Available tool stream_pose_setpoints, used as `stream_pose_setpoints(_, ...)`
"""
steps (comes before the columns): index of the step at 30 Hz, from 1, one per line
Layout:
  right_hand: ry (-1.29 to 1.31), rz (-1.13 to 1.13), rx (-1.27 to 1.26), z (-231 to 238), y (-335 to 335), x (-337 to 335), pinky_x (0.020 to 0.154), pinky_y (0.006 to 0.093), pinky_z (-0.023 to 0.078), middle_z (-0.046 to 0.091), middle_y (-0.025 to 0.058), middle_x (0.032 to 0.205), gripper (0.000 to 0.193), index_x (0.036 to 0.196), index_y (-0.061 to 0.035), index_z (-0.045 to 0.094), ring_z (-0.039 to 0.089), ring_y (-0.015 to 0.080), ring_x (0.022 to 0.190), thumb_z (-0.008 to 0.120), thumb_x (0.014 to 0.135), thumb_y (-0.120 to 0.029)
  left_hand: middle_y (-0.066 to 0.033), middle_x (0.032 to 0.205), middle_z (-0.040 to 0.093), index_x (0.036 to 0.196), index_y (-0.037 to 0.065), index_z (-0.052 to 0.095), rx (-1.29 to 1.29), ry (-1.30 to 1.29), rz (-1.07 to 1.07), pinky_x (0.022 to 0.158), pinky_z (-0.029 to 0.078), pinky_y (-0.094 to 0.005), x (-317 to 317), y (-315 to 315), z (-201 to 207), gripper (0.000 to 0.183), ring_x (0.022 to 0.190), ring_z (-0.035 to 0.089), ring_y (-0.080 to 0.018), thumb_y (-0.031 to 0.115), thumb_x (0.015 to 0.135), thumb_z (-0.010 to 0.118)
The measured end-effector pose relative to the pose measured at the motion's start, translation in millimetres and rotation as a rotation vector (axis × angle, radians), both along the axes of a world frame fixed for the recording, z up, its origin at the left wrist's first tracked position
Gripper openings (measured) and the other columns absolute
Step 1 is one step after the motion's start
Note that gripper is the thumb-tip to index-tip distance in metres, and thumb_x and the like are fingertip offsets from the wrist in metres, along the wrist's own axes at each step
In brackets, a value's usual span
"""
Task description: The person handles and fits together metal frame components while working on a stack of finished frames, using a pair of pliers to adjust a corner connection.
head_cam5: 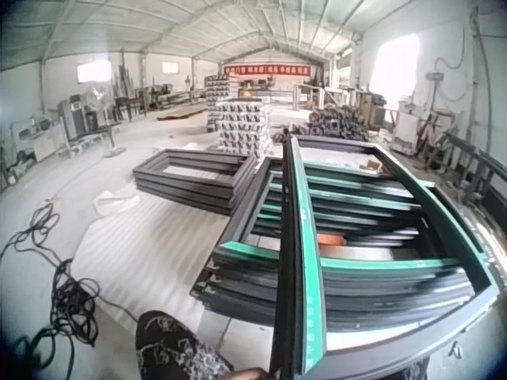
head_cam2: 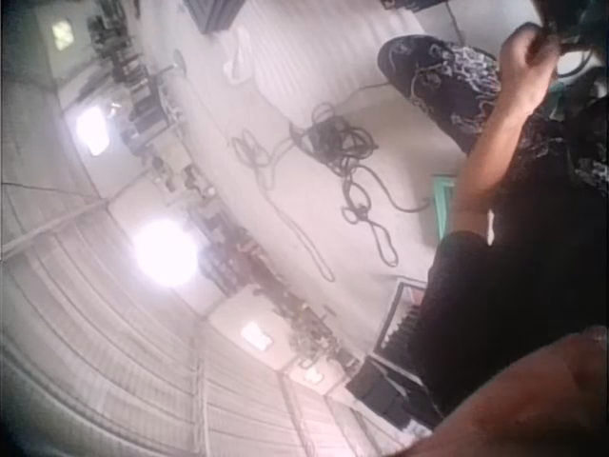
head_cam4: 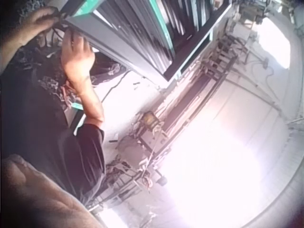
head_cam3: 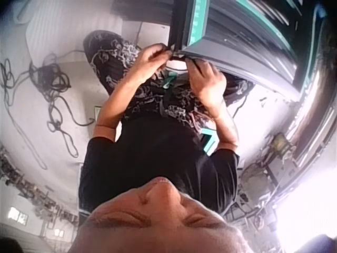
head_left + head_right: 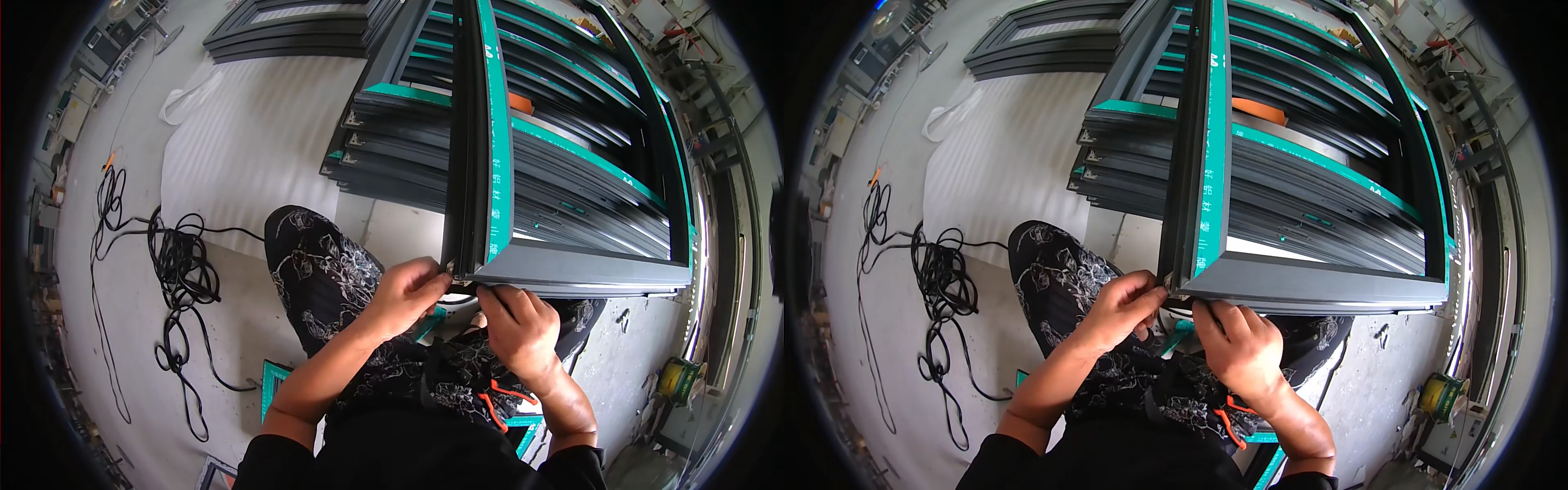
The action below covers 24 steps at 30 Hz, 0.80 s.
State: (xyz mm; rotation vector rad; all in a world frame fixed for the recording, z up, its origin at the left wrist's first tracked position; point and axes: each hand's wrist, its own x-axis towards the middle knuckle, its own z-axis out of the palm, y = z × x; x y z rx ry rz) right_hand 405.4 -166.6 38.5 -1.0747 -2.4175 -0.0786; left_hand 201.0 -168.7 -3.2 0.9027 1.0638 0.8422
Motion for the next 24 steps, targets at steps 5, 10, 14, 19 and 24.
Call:
stream_pose_setpoints(5,-0.026,-0.007,-0.015,0.3,1.0,-0.3,0.051,0.0268,0.048,0.057,0.0036,0.088,0.031,0.097,-0.0076,0.067,0.059,0.0153,0.066,0.062,0.066,-0.008,-0.0005,0.069,0.057,0.084,0.004,0.056,-0.164,-0.207,0.103,0.047,0.043,-0.0213,2.5,-8.8,4.2,0.027,0.053,0.05,-0.0063,0.028,0.096,0.055)
stream_pose_setpoints(10,-0.042,-0.021,-0.032,0.9,0.9,-1.4,0.05,0.0266,0.049,0.057,0.0036,0.089,0.032,0.098,-0.0078,0.067,0.059,0.0151,0.067,0.062,0.067,-0.009,0.0005,0.067,0.055,0.084,0.004,0.057,-0.036,-0.192,0.092,0.052,0.04,-0.0189,18.7,-16.3,-2.5,0.029,0.058,0.053,-0.0052,0.03,0.096,0.056)
stream_pose_setpoints(14,-0.042,-0.001,-0.041,0.9,1.3,-0.4,0.05,0.0264,0.049,0.057,0.0036,0.09,0.032,0.099,-0.0076,0.067,0.06,0.0151,0.069,0.063,0.067,-0.01,0.0016,0.066,0.054,0.084,0.003,0.057,-0.034,-0.164,0.134,0.052,0.04,-0.019,19.3,-18.0,-1.7,0.027,0.059,0.052,-0.0048,0.028,0.096,0.056)
stream_pose_setpoints(19,-0.033,0.0,-0.018,-1.3,1.2,-1.7,0.05,0.0267,0.049,0.057,0.0036,0.09,0.033,0.099,-0.0076,0.066,0.06,0.0153,0.07,0.063,0.067,-0.01,0.0007,0.067,0.055,0.085,0.003,0.057,-0.045,-0.207,0.114,0.053,0.039,-0.0207,23.3,-16.3,-2.1,0.026,0.058,0.05,-0.0054,0.026,0.096,0.056)
stream_pose_setpoints(24,-0.002,-0.001,-0.09,0.8,1.1,1.9,0.055,0.028,0.052,0.058,0.0045,0.097,0.036,0.104,-0.0057,0.064,0.062,0.0172,0.076,0.063,0.068,-0.011,-0.0009,0.068,0.057,0.086,0.002,0.057,-0.102,-0.307,0.241,0.053,0.037,-0.0222,39.7,-17.2,-8.9,0.018,0.059,0.049,-0.0069,0.018,0.094,0.058)
